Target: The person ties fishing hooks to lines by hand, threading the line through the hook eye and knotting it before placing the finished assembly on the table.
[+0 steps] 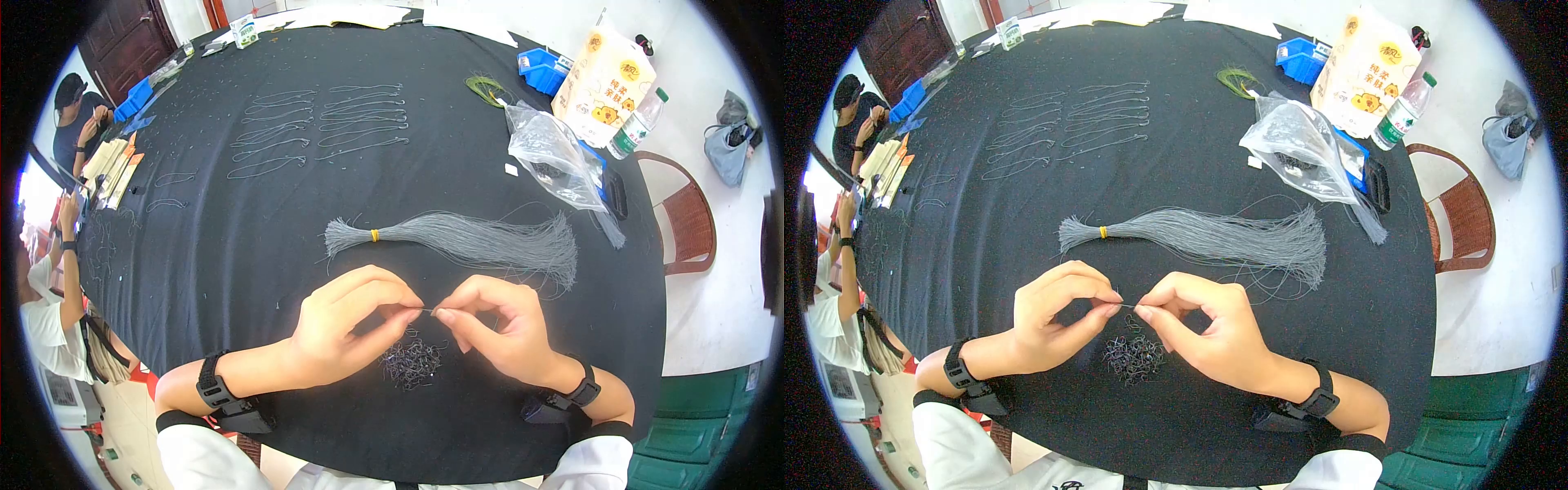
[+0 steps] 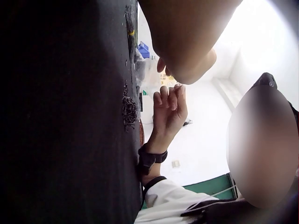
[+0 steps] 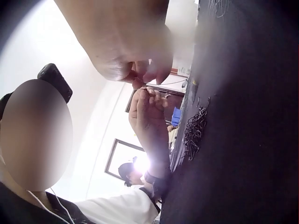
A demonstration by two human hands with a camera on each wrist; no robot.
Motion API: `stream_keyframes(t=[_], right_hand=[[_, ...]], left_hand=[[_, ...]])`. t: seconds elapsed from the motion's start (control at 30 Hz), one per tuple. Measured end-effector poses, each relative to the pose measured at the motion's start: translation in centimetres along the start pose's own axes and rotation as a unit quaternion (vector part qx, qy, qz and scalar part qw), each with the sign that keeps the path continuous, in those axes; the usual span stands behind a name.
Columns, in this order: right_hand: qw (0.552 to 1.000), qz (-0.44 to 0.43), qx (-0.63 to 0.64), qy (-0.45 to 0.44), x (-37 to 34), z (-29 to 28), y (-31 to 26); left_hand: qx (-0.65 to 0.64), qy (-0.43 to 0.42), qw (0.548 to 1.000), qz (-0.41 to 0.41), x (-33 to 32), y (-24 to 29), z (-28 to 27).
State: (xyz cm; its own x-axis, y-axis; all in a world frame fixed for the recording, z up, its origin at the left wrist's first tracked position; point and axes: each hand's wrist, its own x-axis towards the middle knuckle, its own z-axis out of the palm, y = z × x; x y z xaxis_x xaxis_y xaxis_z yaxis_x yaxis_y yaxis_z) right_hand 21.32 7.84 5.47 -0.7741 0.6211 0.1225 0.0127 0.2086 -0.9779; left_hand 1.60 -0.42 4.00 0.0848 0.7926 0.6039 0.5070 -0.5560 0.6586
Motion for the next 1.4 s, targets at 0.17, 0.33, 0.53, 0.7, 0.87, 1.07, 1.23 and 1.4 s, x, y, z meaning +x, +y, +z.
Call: stream_keyframes(t=[0.17, 0.33, 0.53, 0.7, 0.87, 1.07, 1.23, 1.4], right_hand=[[0.999, -0.008, -0.039, -0.011, 0.0, 0.0, 0.0], [1.000, -0.006, -0.014, 0.014, 0.2, 0.6, 0.1], [0.998, 0.042, 0.036, -0.010, 0.1, 0.4, -0.3], [0.995, 0.070, 0.066, -0.033, 0.0, 0.1, -0.8], [1.000, 0.021, -0.002, -0.020, -0.3, 0.3, -1.2], [1.000, -0.013, -0.025, -0.012, -0.6, 0.5, -1.5], [1.000, -0.011, -0.023, 0.005, -0.6, 0.5, -1.8], [0.990, -0.087, -0.089, 0.064, -0.9, 0.5, -1.8]], left_hand=[[0.001, -0.001, 1.000, 0.004, -0.1, 0.0, 0.1], [0.005, -0.003, 1.000, 0.019, 0.0, 0.0, 0.1], [0.018, -0.004, 0.999, 0.038, 0.1, 0.1, 0.0], [0.035, -0.015, 0.998, 0.052, 0.1, 0.3, -0.1], [0.057, -0.013, 0.994, 0.089, 0.4, 0.7, -0.1], [0.066, -0.017, 0.992, 0.103, 0.5, 1.4, -0.4], [0.044, -0.007, 0.996, 0.081, 0.4, 1.6, -0.4], [0.050, -0.006, 0.996, 0.069, 0.5, 1.5, -0.5]])
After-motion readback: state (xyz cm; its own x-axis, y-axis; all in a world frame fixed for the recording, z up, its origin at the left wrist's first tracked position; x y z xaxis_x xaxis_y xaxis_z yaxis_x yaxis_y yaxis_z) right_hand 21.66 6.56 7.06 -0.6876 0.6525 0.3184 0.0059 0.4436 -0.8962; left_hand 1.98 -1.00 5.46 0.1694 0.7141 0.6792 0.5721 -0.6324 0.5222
